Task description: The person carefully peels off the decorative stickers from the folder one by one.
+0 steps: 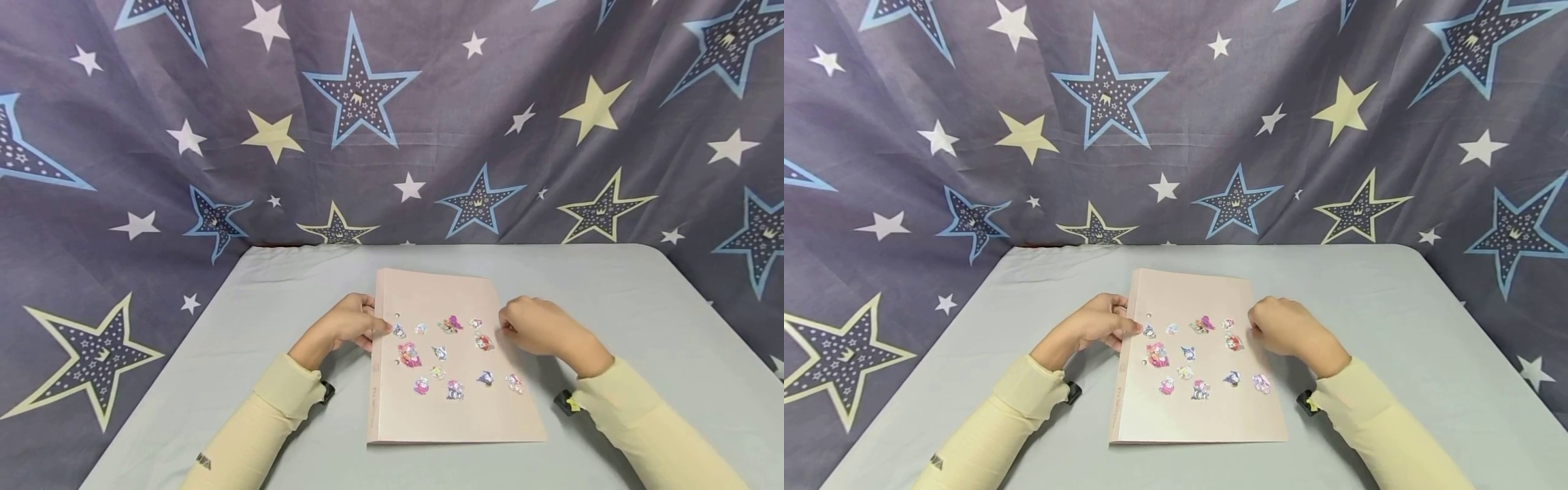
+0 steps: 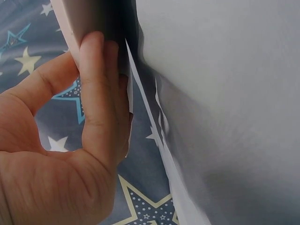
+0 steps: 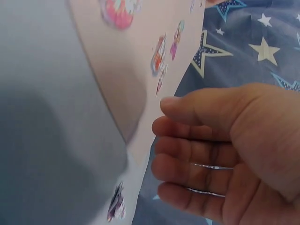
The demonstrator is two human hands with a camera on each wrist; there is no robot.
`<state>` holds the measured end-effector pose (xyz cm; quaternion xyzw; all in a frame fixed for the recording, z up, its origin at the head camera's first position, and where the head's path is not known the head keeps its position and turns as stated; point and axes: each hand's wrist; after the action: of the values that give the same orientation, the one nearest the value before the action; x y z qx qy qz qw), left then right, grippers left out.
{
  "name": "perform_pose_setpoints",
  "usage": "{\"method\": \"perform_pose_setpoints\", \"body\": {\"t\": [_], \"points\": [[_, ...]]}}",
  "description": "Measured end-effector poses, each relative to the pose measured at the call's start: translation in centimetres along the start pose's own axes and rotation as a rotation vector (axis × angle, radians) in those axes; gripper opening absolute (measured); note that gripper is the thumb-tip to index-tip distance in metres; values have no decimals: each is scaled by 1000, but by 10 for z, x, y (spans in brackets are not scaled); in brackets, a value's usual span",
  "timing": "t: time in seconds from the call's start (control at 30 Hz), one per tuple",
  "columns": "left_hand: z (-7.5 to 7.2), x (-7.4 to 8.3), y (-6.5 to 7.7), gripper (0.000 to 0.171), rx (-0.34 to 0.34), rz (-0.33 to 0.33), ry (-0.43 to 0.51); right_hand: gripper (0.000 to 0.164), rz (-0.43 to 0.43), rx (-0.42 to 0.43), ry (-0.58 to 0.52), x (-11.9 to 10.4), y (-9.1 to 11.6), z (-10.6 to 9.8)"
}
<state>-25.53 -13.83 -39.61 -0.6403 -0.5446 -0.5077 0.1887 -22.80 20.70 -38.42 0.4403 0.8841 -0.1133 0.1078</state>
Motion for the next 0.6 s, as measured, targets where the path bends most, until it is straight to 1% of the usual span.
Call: {"method": "perform_pose_setpoints", "body": {"t": [0.23, 0.47, 0.6], "points": [[0, 0, 0, 37, -3, 5, -4, 27, -35, -6, 10, -13, -1, 5], [-1, 0, 0, 39, -4, 4, -4, 30, -92, 1, 41, -26, -1, 8], [-1, 0, 0, 38, -9, 3, 5, 32, -85, -11, 66, -30, -2, 11]]}}
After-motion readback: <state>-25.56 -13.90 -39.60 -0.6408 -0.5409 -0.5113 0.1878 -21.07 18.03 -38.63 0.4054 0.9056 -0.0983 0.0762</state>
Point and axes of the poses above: each hand's wrist, its own y-axis away from the middle knuckle, its own z-axis out of the palm, x = y × z, and after that the axes turned 11 degrees about -y, right-handed
